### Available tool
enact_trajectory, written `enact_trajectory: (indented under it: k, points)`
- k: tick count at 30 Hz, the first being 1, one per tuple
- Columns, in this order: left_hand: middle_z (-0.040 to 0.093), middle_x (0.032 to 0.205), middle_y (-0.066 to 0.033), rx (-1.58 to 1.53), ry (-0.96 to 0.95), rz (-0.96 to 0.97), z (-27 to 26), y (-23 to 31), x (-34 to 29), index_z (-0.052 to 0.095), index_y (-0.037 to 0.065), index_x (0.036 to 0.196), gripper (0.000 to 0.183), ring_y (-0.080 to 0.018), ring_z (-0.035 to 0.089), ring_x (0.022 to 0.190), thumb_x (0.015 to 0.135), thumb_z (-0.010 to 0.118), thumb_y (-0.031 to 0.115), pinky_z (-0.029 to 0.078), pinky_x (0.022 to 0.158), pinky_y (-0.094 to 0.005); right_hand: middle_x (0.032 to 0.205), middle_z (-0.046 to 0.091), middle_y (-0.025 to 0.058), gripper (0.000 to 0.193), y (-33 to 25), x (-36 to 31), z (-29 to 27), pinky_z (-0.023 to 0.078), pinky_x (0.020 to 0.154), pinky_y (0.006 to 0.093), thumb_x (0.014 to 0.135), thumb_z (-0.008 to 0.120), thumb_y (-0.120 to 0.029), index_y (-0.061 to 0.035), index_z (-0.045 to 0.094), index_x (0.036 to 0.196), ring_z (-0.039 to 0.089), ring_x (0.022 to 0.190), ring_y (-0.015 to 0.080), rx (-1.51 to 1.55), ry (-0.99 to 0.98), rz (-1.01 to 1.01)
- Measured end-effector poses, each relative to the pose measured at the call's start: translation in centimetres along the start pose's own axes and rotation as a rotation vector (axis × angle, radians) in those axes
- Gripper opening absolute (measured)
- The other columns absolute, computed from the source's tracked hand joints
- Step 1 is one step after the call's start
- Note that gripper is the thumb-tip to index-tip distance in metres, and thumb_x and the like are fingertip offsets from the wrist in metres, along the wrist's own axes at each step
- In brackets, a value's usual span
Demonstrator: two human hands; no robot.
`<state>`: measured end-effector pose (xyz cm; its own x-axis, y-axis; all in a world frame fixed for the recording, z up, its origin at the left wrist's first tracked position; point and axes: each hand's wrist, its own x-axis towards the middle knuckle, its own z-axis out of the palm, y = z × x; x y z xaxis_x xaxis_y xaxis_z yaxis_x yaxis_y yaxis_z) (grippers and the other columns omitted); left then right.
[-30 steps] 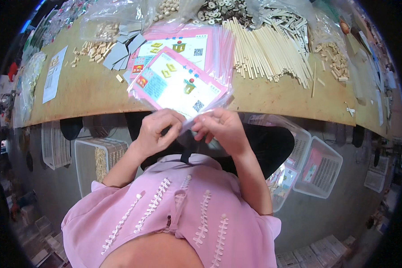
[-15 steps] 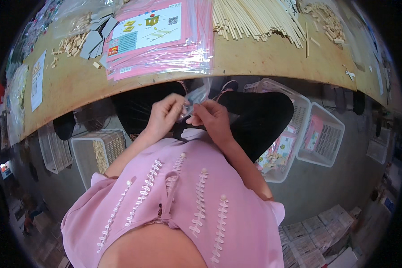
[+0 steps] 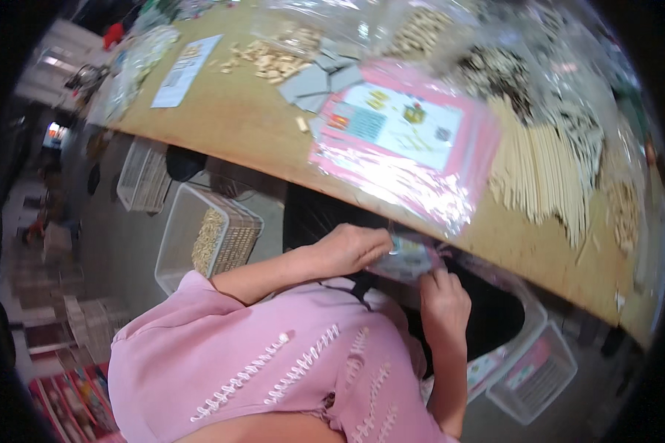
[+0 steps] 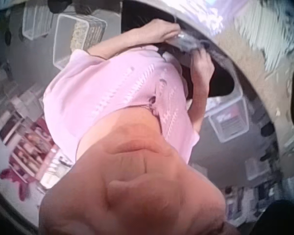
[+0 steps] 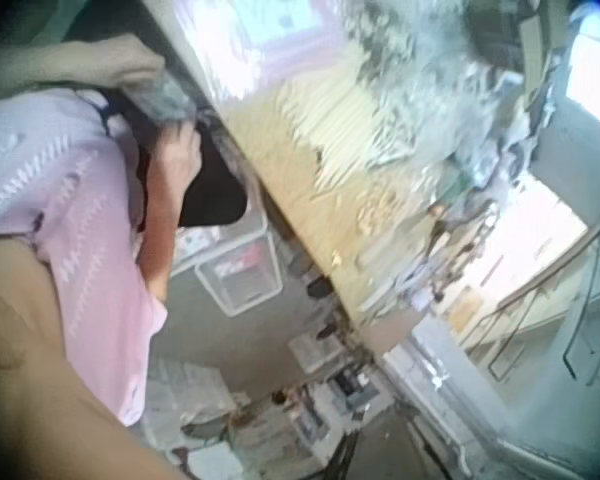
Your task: The person sits on the floor and repeatedly picks up small wooden sticks, beads, and flat pieces from a table, placing them into small plastic bags. The person then seals the bags and drops them into a nearby basket.
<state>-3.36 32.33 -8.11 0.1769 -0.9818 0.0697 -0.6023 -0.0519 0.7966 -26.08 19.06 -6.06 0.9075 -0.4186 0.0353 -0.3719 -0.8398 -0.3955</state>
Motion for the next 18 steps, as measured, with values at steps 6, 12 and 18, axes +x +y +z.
enact_trajectory:
  k: [6,12,18]
  points:
    - [0.074,0.088,-0.0152,-0.034,-0.052,0.074,-8.0,0.0,-0.6,0.072,0.005,0.103,0.014,-0.0333,0.073,0.08,0.097,0.068,0.017,0.057,0.072,-0.0424,0.111,0.07,0.0152,0.012,-1.5,1.4,0.7,0.053,0.096,0.0487,0.081,0.069,-0.005,-0.0039,0.074,0.093,0.065,0.117,0.0399,0.093,0.094,-0.192]
    - [0.072,0.097,-0.0165,0.354,0.712,-0.201,-21.1,-11.3,3.7,0.069,0.004,0.115,0.03,-0.0252,0.07,0.09,0.1,0.068,0.03,0.056,0.08,-0.0402,0.096,0.068,0.0133,0.013,-2.0,1.1,2.4,0.055,0.088,0.0487,0.081,0.071,-0.001,-0.0035,0.071,0.093,0.067,0.102,0.0381,0.216,0.167,-0.172]
    - [0.071,0.094,-0.0171,0.663,0.831,-0.551,-29.2,-18.7,8.4,0.067,0.004,0.107,0.057,-0.0325,0.07,0.089,0.088,0.073,0.057,0.054,0.078,-0.0436,0.097,0.068,0.0124,0.012,-2.9,1.1,2.5,0.054,0.089,0.0485,0.083,0.072,-0.001,-0.0035,0.071,0.094,0.066,0.103,0.0385,0.176,0.165,-0.133]
